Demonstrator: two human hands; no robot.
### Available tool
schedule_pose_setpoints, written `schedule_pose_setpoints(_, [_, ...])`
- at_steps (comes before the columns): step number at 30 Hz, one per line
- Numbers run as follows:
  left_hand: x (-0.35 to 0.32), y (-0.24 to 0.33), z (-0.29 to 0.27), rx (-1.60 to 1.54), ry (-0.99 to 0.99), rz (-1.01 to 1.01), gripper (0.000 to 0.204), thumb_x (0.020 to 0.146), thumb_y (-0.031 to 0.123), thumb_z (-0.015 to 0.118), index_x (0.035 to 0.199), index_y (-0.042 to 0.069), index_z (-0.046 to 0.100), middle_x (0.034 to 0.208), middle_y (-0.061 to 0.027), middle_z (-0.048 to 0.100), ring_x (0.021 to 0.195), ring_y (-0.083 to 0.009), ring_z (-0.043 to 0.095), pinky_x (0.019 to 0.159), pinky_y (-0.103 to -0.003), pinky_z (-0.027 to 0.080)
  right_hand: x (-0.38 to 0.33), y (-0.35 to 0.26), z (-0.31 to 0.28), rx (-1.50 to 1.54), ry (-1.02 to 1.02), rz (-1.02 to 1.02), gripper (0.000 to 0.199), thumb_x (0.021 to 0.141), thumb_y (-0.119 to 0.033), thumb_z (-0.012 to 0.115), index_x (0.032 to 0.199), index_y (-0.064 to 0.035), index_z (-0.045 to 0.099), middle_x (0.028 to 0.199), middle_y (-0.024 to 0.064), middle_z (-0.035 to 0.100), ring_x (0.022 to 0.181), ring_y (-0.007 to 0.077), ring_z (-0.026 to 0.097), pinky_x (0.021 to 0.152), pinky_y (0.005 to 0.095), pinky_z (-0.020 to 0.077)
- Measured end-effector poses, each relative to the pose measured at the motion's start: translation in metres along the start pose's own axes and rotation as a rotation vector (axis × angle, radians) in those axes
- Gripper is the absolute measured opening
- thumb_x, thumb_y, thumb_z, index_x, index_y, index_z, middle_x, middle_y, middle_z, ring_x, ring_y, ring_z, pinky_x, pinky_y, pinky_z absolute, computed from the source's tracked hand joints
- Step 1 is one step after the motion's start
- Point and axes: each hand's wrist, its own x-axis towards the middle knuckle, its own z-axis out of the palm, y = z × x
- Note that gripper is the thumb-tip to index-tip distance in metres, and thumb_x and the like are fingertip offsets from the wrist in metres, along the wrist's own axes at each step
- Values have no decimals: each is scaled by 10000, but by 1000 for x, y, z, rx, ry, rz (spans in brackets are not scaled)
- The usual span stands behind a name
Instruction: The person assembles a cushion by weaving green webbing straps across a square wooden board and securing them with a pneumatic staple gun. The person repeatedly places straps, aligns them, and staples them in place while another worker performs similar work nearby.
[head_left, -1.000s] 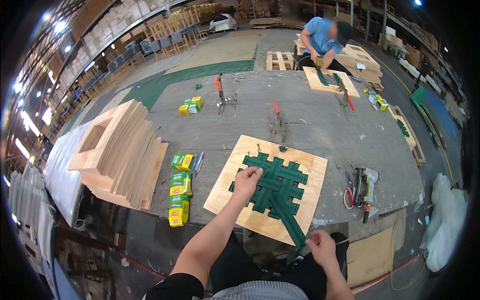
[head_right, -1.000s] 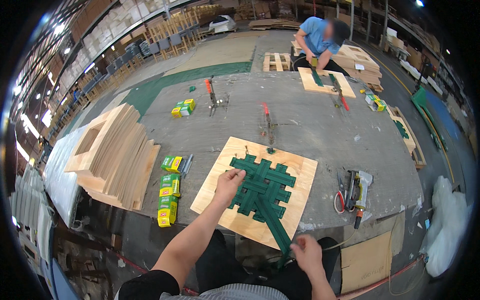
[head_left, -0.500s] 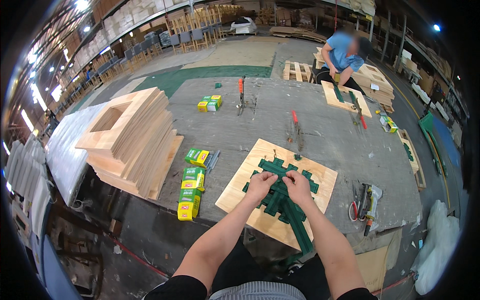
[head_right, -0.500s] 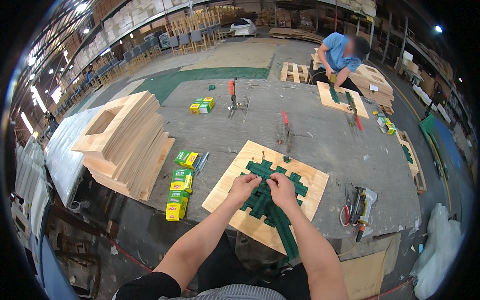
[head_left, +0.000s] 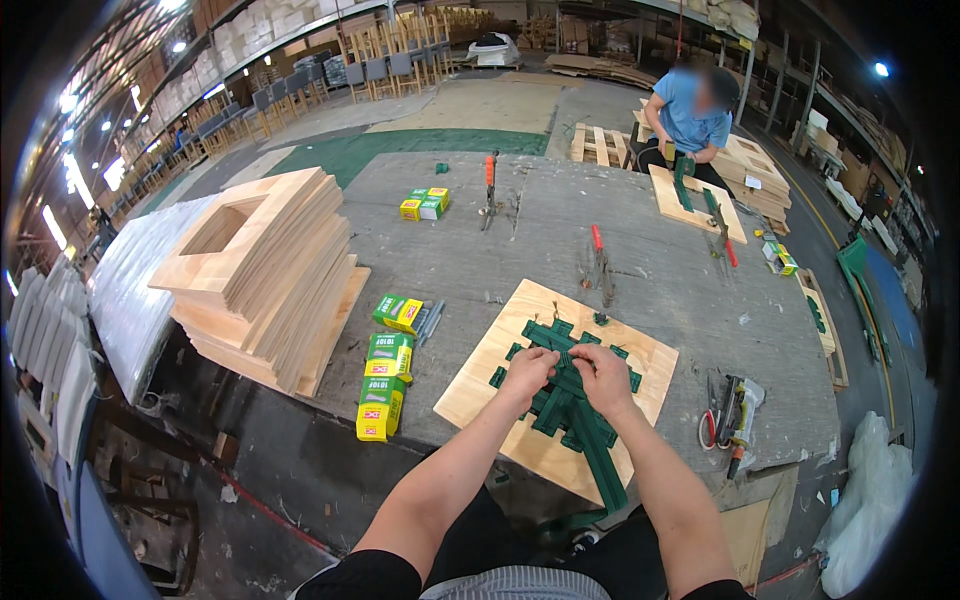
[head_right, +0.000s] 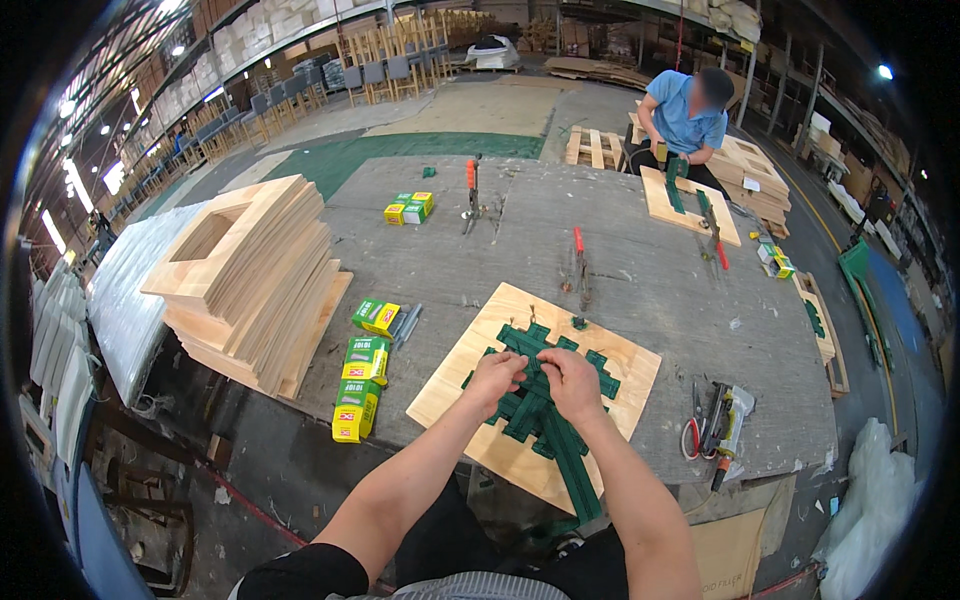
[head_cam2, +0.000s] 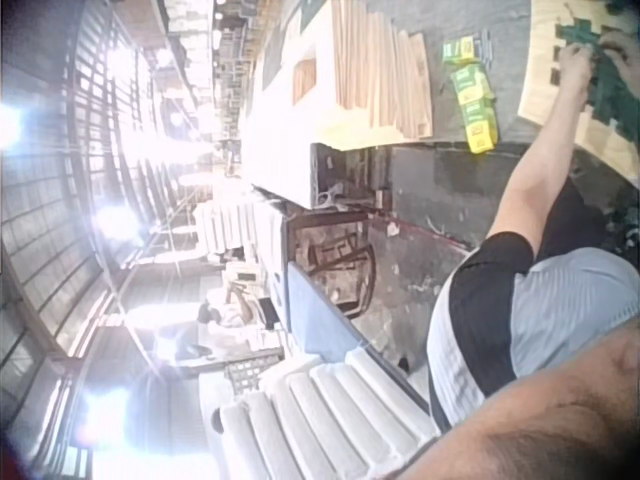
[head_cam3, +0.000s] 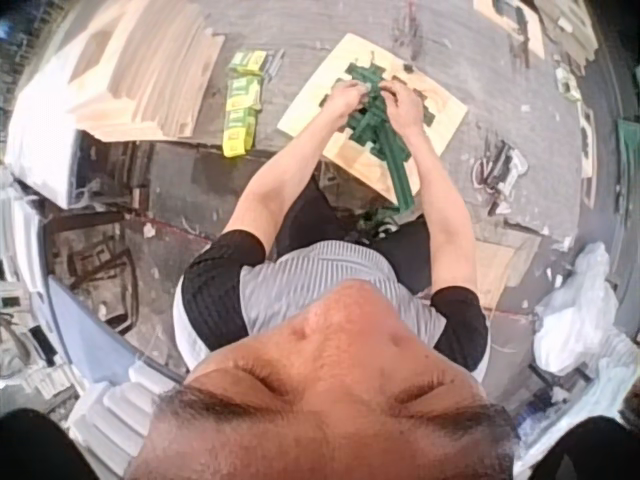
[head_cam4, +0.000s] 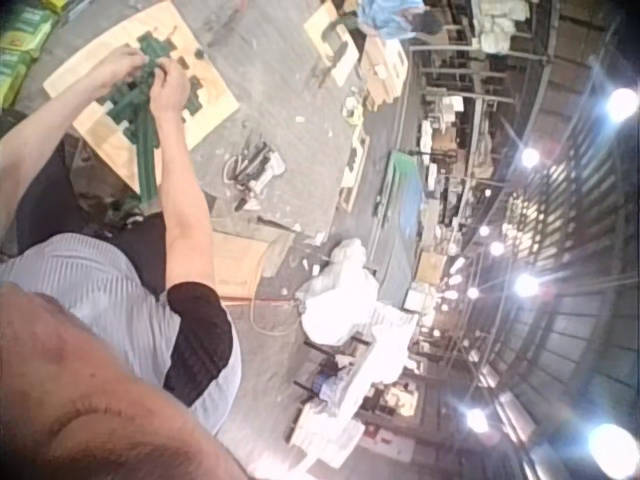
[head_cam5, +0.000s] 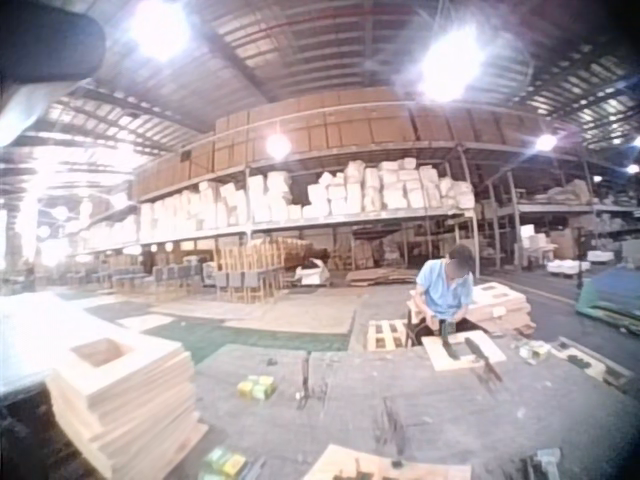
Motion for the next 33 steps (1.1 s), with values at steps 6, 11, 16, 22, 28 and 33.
schedule_pose_setpoints(6, [-10, -11, 6, 252, 296, 551, 186, 918, 155, 733, 1043, 25, 684, 1013, -91, 683, 910, -242, 663, 834, -387, 537, 2, 3, 3, -21, -17, -11, 114, 912, -77, 687, 1019, -55, 718, 983, 124, 737, 929, 334, 697, 817, 420, 553])
schedule_pose_setpoints(11, [-18, -15, 4, 664, 306, 778, 202, 872, 95, 761, 1049, 35, 686, 1048, -141, 683, 973, -347, 666, 865, -427, 539, 4, 4, 2, -12, -29, 12, 97, 908, -73, 692, 1000, -47, 708, 973, 122, 708, 915, 337, 684, 810, 419, 545])
schedule_pose_setpoints(16, [-5, -22, -9, 603, 252, 850, 153, 924, 125, 708, 1045, 32, 700, 1011, -145, 707, 1002, -356, 667, 864, -446, 531, 15, 7, 7, -21, -39, -94, 96, 908, -70, 697, 999, -43, 707, 987, 128, 679, 930, 336, 670, 812, 410, 538])
schedule_pose_setpoints(22, [49, -22, -34, 647, 357, 648, 331, 1030, 151, 529, 1318, 24, 635, 1256, -183, 690, 1222, -395, 601, 1066, -480, 451, 58, 39, 23, -35, -231, 141, 96, 921, -94, 695, 1003, -49, 716, 988, 137, 685, 925, 332, 674, 822, 424, 532])
schedule_pose_setpoints(28, [81, -38, -36, 1248, 425, 601, 468, 1030, 236, 529, 1480, 110, 532, 1579, -138, 468, 1498, -481, 321, 1234, -613, 228, 109, 73, 63, -49, -331, 261, 144, 948, -144, 696, 1041, -43, 741, 1046, 157, 703, 994, 334, 685, 884, 415, 536])
schedule_pose_setpoints(33, [85, -34, -31, 1241, 322, 540, 381, 1021, 257, 537, 1360, 120, 645, 1583, -111, 469, 1505, -467, 320, 1244, -622, 198, 135, 99, 86, -217, -399, 321, 151, 944, -162, 691, 1034, -54, 746, 1125, 174, 681, 1064, 358, 672, 935, 447, 535])
